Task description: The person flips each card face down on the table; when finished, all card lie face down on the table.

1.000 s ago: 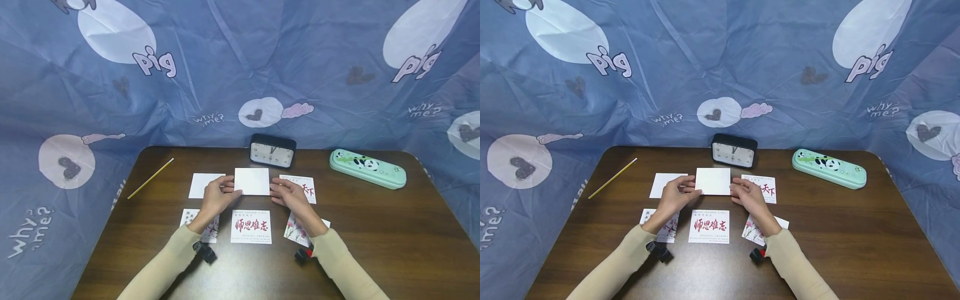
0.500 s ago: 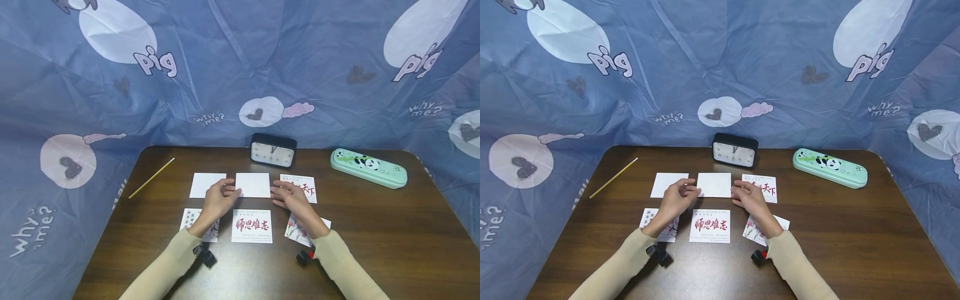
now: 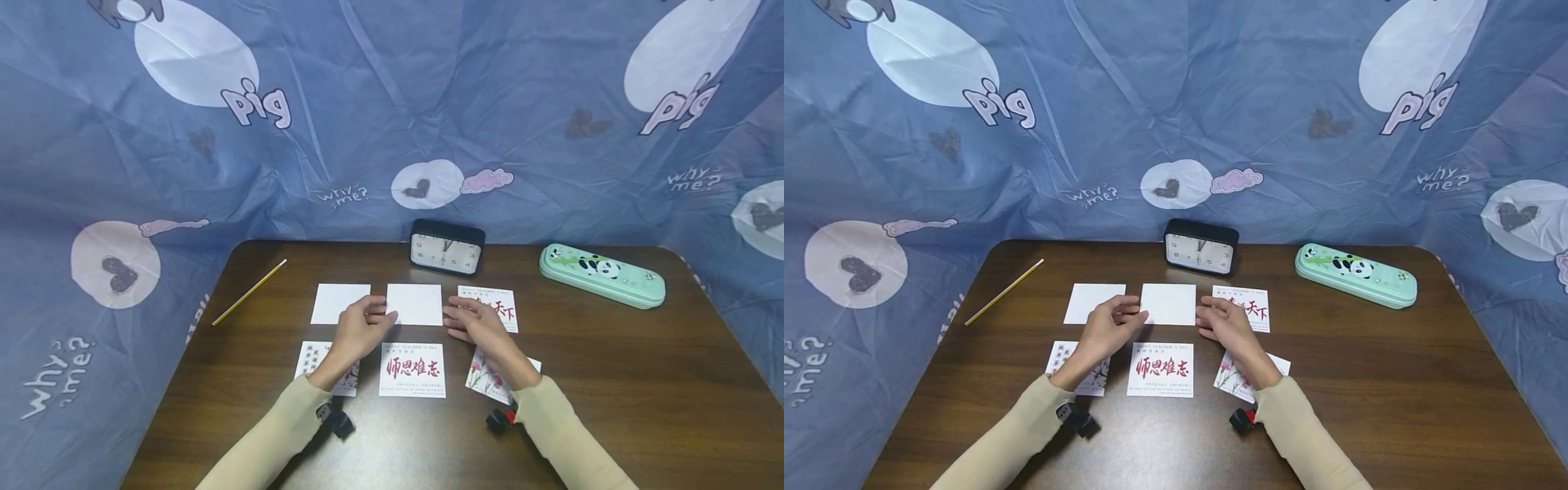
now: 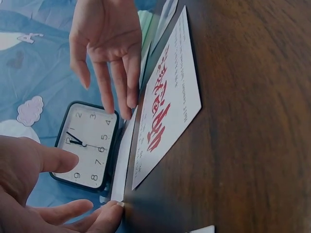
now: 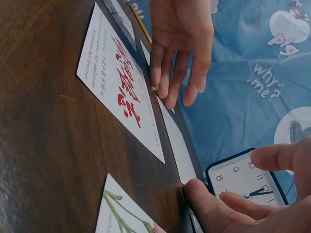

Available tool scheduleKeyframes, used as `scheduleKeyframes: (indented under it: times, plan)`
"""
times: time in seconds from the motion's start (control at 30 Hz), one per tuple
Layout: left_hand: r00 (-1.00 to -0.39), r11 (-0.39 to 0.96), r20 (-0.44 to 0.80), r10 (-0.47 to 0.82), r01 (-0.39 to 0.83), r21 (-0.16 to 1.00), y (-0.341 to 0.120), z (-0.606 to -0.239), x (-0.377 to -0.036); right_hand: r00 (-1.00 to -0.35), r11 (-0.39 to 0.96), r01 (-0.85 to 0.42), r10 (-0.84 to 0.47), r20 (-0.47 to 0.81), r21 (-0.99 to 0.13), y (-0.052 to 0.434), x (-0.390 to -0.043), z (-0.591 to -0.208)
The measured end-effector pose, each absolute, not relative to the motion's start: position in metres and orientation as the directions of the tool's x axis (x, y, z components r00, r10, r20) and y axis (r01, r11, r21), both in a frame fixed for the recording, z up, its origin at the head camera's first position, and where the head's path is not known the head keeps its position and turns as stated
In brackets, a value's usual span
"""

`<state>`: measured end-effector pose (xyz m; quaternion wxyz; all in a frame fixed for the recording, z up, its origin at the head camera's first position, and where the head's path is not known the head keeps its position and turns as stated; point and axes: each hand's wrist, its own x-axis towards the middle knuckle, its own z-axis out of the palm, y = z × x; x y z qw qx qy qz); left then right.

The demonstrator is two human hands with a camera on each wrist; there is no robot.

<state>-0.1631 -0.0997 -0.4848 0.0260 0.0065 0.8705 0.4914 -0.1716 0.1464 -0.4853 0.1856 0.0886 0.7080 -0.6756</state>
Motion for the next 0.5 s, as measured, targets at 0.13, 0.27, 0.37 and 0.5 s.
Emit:
scheduleKeyframes:
  times: [0.13, 0.27, 0.37, 0.5]
  plan:
    - [-0.999, 0.518, -0.035, 0.039, -0.01, 0.855, -0.098, -0.484, -0.162, -0.918, 0.069, 0.366, -0.135, -0.372, -0.928, 0.15, -0.171, -0.484]
    - [-0.999, 0.533, -0.003, 0.041, 0.019, 0.846, -0.096, -0.485, -0.161, -0.924, 0.084, 0.347, -0.138, -0.356, -0.934, 0.156, -0.171, -0.481]
    - [-0.997, 0.565, 0.055, 0.05, 0.074, 0.822, -0.093, -0.486, -0.162, -0.928, 0.09, 0.337, -0.134, -0.347, -0.937, 0.163, -0.17, -0.477]
    - [-0.989, 0.591, 0.127, 0.077, 0.147, 0.793, -0.086, -0.486, -0.163, -0.934, 0.103, 0.323, -0.123, -0.335, -0.941, 0.174, -0.168, -0.473]
